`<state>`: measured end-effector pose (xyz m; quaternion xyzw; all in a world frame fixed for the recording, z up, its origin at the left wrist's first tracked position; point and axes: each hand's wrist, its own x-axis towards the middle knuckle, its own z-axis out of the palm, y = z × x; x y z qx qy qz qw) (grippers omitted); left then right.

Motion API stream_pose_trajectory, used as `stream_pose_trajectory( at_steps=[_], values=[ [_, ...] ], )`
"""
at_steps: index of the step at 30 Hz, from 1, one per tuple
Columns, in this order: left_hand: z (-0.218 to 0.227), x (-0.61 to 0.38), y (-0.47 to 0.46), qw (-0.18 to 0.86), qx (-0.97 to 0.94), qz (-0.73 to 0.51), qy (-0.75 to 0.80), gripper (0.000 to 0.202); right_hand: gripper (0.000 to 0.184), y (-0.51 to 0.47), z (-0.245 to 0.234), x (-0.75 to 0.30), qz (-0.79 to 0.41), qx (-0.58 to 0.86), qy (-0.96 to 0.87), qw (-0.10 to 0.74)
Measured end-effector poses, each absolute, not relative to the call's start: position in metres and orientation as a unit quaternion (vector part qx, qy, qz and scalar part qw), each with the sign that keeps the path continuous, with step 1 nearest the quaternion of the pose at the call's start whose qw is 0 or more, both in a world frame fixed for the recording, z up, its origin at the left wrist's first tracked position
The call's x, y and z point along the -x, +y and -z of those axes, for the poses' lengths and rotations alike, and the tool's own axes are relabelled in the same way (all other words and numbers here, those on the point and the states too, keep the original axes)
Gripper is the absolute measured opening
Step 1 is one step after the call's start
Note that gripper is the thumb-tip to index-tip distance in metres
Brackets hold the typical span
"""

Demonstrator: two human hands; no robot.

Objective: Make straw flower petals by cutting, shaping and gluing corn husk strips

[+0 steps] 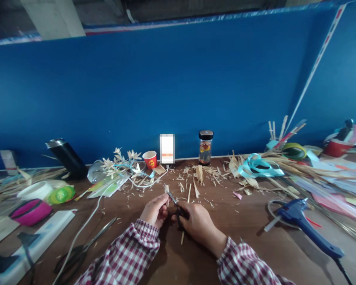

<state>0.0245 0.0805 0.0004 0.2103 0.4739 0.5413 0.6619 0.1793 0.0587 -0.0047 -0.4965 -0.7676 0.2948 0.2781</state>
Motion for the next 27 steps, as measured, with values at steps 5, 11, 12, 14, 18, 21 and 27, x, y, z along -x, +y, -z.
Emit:
stream_pose_trajectory(
  at_steps=[5, 11, 12, 14, 18, 21, 27],
  values=[
    [0.000, -0.025, 0.080, 0.661, -0.198, -0.539, 0.484, 0.011, 0.023, 0.058, 0.001, -0.179, -0.303, 0.487, -0.771, 0.275],
    [-0.004, -0.025, 0.080, 0.663, -0.193, -0.538, 0.484, 0.009, 0.021, 0.057, 0.002, -0.179, -0.307, 0.477, -0.770, 0.291],
    [-0.004, -0.025, 0.080, 0.662, -0.196, -0.537, 0.484, 0.011, 0.021, 0.057, 0.002, -0.179, -0.313, 0.473, -0.769, 0.295],
    [-0.005, -0.025, 0.080, 0.661, -0.206, -0.533, 0.487, 0.014, 0.020, 0.056, 0.003, -0.178, -0.331, 0.464, -0.763, 0.304],
    [-0.003, -0.024, 0.081, 0.652, -0.243, -0.533, 0.481, 0.027, 0.021, 0.060, 0.004, -0.178, -0.356, 0.468, -0.724, 0.361],
    [0.000, -0.023, 0.080, 0.648, -0.326, -0.504, 0.469, 0.034, 0.030, 0.066, 0.005, -0.182, -0.424, 0.455, -0.652, 0.433],
    [-0.001, -0.024, 0.074, 0.622, -0.485, -0.393, 0.473, 0.027, 0.054, 0.073, 0.003, -0.191, -0.599, 0.380, -0.539, 0.453]
  ],
)
